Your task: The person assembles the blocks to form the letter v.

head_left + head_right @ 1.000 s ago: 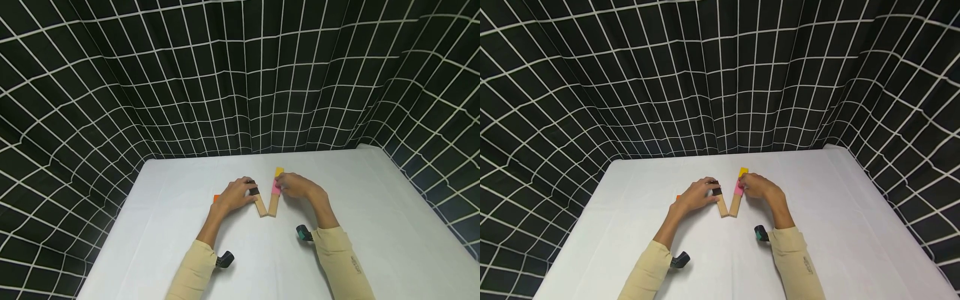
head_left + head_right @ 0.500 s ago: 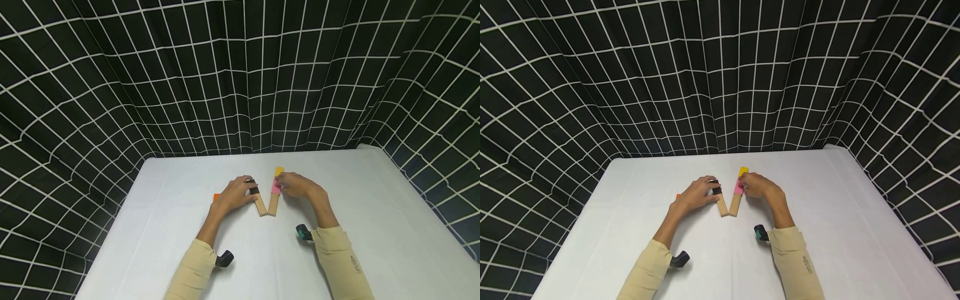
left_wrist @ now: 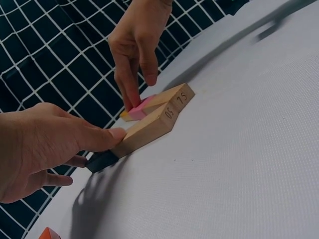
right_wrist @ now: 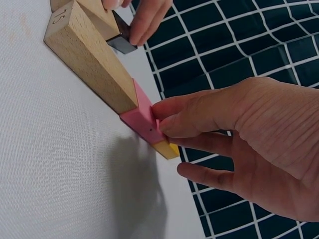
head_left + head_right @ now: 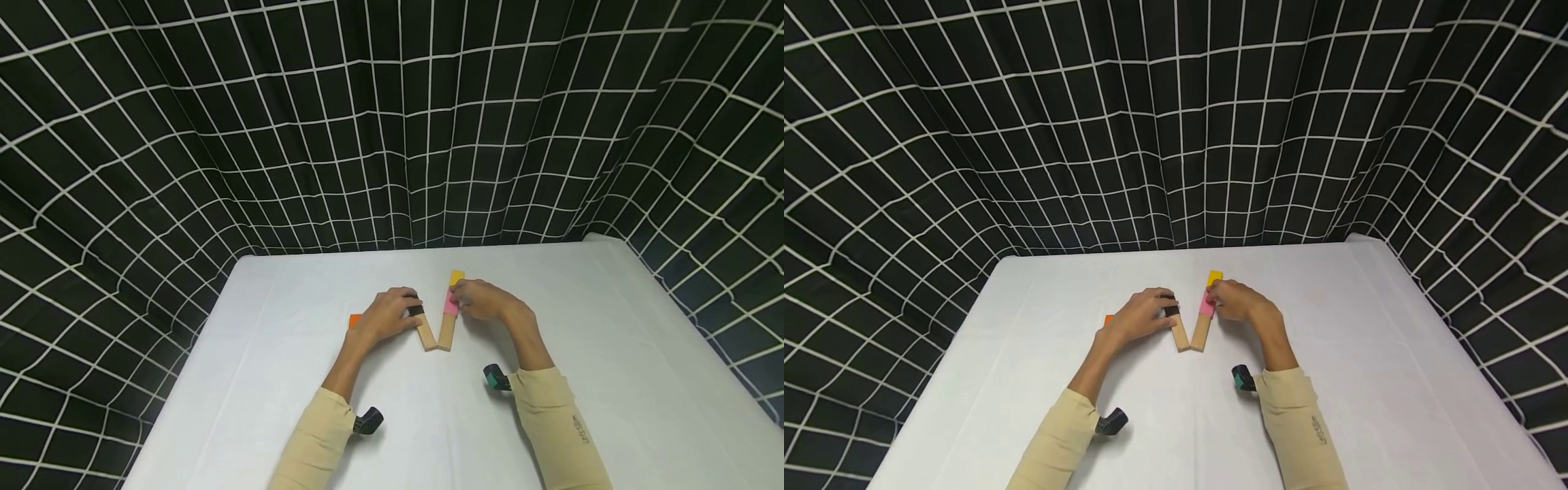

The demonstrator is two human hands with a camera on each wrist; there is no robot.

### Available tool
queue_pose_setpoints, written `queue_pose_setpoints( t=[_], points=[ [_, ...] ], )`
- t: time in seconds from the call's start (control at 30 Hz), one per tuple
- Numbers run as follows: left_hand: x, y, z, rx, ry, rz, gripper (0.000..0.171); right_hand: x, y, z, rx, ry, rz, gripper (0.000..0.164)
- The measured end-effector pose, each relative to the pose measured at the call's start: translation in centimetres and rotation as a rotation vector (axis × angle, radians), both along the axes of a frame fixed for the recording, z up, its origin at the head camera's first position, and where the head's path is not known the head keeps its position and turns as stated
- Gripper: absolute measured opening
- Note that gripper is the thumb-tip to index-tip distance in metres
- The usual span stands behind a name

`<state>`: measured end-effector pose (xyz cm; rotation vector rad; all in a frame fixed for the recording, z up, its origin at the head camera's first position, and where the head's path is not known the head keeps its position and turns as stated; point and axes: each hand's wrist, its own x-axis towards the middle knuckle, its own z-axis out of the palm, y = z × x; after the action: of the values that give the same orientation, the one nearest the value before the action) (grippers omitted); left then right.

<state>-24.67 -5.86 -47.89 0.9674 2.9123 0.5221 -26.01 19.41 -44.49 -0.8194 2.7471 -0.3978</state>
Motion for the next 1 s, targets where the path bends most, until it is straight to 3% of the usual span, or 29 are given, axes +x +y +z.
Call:
queue_pose_setpoints(
  t=[0.2, 0.4, 0.63, 0.83, 1.0],
  points=[
    [0.0, -0.2, 0.0, 0.007, 0.013, -0.013, 0.044, 0.0, -0.2, 0.0, -0.005, -0.007, 0.005, 0.03],
    [0.4, -0.8, 0.8, -0.013, 0.047, 0.011, 0.047, -0.1, -0.1, -0.2, -0.01, 0.003, 0.008, 0.03],
    [1.3, -3.0, 1.9, -0.036, -0.018, 0.07, 0.048, 0.1, 0.1, -0.3, -0.031, -0.006, -0.006, 0.029],
    [1.8, -5.5, 2.2, -0.045, -0.094, 0.054, 0.049, 0.0, 0.1, -0.3, -0.051, 0.004, 0.022, 0.03],
    [2.5, -7.3, 2.2, -0.076, -0.083, 0.057, 0.049, 0.0, 0.0, -0.3, -0.05, -0.005, 0.01, 0.031]
  ],
)
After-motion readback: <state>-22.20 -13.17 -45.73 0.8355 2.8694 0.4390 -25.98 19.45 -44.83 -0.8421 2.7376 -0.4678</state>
